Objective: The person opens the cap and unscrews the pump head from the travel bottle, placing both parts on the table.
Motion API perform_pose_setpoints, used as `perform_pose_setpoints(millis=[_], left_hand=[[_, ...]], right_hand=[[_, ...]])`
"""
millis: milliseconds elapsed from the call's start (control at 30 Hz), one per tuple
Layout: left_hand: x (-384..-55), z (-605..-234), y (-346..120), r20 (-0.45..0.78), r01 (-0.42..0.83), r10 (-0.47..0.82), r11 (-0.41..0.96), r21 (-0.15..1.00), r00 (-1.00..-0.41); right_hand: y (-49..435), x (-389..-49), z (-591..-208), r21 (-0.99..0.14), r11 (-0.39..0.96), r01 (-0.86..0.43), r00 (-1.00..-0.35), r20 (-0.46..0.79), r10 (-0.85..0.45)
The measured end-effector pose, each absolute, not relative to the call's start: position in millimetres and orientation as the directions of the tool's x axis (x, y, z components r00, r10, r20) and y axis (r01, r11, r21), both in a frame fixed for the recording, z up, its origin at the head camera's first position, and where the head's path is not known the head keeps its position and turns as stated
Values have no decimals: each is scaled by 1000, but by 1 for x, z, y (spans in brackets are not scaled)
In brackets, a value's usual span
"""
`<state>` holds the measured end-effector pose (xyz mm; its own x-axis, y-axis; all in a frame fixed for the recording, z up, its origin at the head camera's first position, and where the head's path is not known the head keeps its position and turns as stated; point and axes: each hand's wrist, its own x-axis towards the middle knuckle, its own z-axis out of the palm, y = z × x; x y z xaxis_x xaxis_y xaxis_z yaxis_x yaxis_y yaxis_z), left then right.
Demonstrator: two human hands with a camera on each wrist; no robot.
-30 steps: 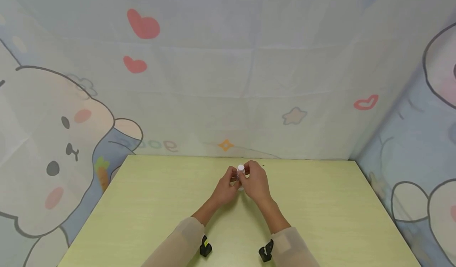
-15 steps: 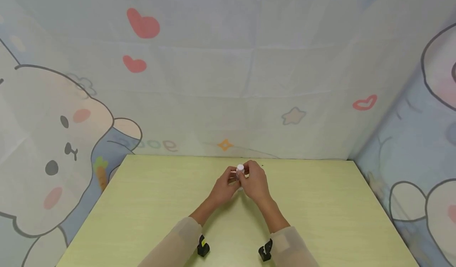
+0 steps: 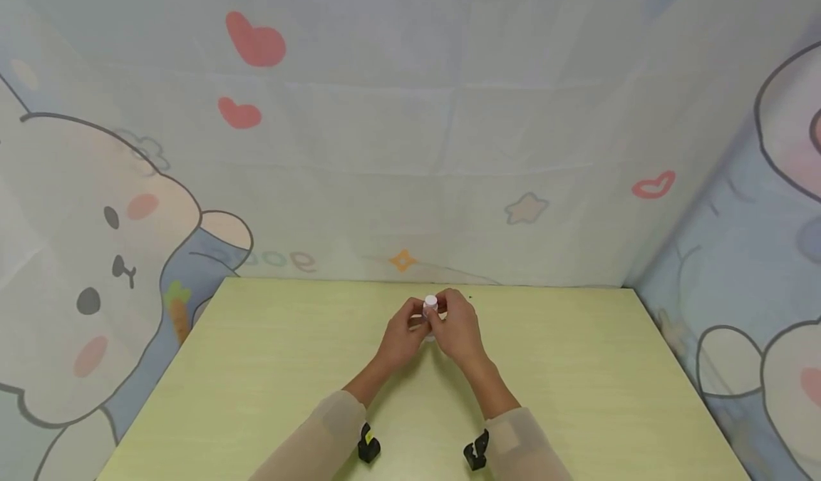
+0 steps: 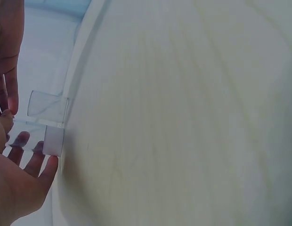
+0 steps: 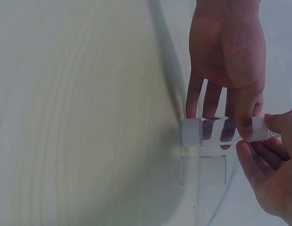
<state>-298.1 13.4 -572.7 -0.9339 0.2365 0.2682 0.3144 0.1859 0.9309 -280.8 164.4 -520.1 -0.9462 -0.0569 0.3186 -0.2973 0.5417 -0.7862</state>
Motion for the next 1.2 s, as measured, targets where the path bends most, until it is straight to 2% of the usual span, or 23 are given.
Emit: perform_pose_setpoints(millis=[600, 1200], left_hand=[[-297, -567, 16, 242, 294, 240, 212, 932, -940], [-297, -568, 14, 236, 297, 260, 226, 928, -936]], right_hand=[[166, -279, -521, -791, 522, -319, -942, 325, -84], [165, -279, -521, -772, 558, -304, -947, 311, -86]])
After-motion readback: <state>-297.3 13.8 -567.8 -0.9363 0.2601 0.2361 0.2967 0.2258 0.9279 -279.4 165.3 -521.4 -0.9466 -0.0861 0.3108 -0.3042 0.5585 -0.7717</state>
